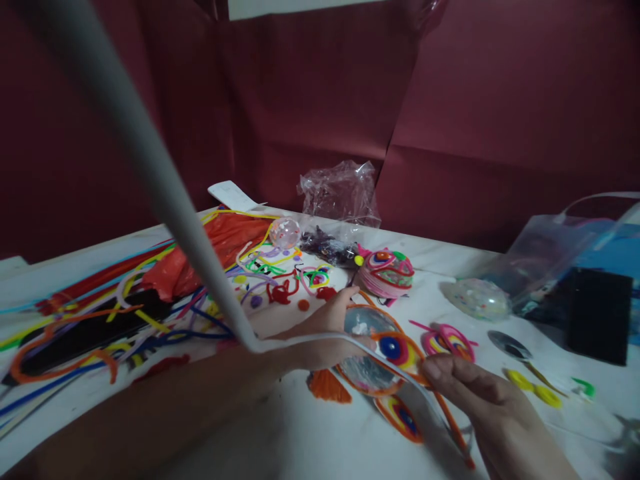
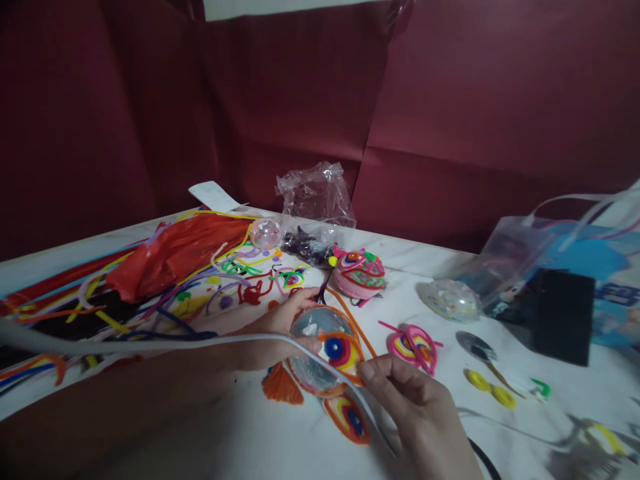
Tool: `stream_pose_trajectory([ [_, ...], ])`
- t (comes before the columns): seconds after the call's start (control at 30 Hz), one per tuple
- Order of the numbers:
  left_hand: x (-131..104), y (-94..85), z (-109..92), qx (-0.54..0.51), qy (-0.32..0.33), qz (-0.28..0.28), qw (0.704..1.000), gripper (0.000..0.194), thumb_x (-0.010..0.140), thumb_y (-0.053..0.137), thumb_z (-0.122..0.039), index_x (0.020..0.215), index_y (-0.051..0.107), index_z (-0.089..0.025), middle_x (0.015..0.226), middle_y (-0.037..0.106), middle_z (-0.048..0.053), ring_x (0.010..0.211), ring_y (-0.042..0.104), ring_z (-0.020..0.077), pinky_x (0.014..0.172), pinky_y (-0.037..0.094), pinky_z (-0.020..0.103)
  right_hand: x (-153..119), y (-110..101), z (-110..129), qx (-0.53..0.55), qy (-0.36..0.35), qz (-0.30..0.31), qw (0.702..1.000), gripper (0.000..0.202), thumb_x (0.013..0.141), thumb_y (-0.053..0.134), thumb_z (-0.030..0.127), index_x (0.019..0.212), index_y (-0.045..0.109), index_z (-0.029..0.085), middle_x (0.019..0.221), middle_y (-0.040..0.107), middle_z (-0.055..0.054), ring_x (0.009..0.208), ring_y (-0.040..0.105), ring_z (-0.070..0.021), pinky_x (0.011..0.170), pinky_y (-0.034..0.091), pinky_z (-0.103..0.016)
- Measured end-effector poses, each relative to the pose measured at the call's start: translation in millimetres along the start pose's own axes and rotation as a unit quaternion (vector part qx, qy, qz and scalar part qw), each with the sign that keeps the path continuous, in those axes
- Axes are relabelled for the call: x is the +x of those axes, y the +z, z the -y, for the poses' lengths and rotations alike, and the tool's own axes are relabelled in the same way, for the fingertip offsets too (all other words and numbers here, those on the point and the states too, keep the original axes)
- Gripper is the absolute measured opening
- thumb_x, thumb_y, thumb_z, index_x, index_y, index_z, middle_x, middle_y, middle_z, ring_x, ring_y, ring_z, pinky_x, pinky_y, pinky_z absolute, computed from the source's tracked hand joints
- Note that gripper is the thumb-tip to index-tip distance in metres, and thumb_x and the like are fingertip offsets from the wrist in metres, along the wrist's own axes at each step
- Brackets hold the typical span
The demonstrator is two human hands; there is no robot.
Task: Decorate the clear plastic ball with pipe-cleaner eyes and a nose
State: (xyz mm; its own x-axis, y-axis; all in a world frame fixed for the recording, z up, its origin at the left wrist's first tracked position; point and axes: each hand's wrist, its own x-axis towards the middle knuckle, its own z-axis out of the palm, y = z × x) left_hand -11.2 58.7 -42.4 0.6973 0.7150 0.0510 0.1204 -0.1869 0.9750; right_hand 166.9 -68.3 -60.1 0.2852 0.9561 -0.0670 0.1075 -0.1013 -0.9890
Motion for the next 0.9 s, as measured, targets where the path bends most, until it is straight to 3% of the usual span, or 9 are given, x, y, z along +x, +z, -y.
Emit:
stream_pose_trajectory([
  [0.17, 1, -1.0, 2, -0.039, -0.010, 0.009, 0.999, 0.092, 0.058, 0.072, -0.029, 0.136, 0.025, -0.016, 0.122, 0.053, 0.015, 0.110, 0.051, 0.0308, 0.092, 0.040, 0.044, 2, 1, -3, 0.005, -0.007, -0.023, 1.000, 0.042, 0.064, 0.074, 0.059, 0.064, 0.068, 0.018, 0.071, 0.065, -0.007, 0.065, 0.056, -0.0191, 0.053, 0.047, -0.018],
  [0.47, 3, -3.5, 3, -0.119, -0.018, 0.026, 0.992, 0.096, 0.054, 0.074, -0.025, 0.136, 0.025, -0.012, 0.127, 0.047, 0.017, 0.112, 0.050, 0.0287, 0.096, 0.036, 0.040, 3, 25, 3, 0.098, 0.000, -0.071, 0.993, 0.041, 0.051, 0.083, 0.055, 0.058, 0.066, 0.018, 0.056, 0.061, -0.002, 0.048, 0.053, -0.0155, 0.043, 0.044, -0.019],
  [0.6, 2, -5.3, 0, -0.123, -0.016, 0.029, 0.992, 0.095, 0.055, 0.073, -0.026, 0.136, 0.025, -0.012, 0.128, 0.047, 0.017, 0.114, 0.049, 0.0292, 0.096, 0.035, 0.040, 7, 29, 0, 0.077, -0.014, -0.093, 0.993, 0.045, 0.047, 0.082, 0.058, 0.054, 0.064, 0.017, 0.053, 0.060, -0.003, 0.048, 0.053, -0.0170, 0.041, 0.042, -0.021],
  [0.9, 4, -9.5, 1, -0.110, -0.032, 0.029, 0.993, 0.090, 0.055, 0.073, -0.026, 0.132, 0.029, -0.015, 0.133, 0.042, 0.017, 0.119, 0.045, 0.0293, 0.097, 0.035, 0.040, 12, 29, 2, 0.045, -0.010, -0.084, 0.995, 0.045, 0.053, 0.077, 0.057, 0.056, 0.062, 0.015, 0.054, 0.059, -0.005, 0.048, 0.048, -0.0148, 0.043, 0.040, -0.022],
])
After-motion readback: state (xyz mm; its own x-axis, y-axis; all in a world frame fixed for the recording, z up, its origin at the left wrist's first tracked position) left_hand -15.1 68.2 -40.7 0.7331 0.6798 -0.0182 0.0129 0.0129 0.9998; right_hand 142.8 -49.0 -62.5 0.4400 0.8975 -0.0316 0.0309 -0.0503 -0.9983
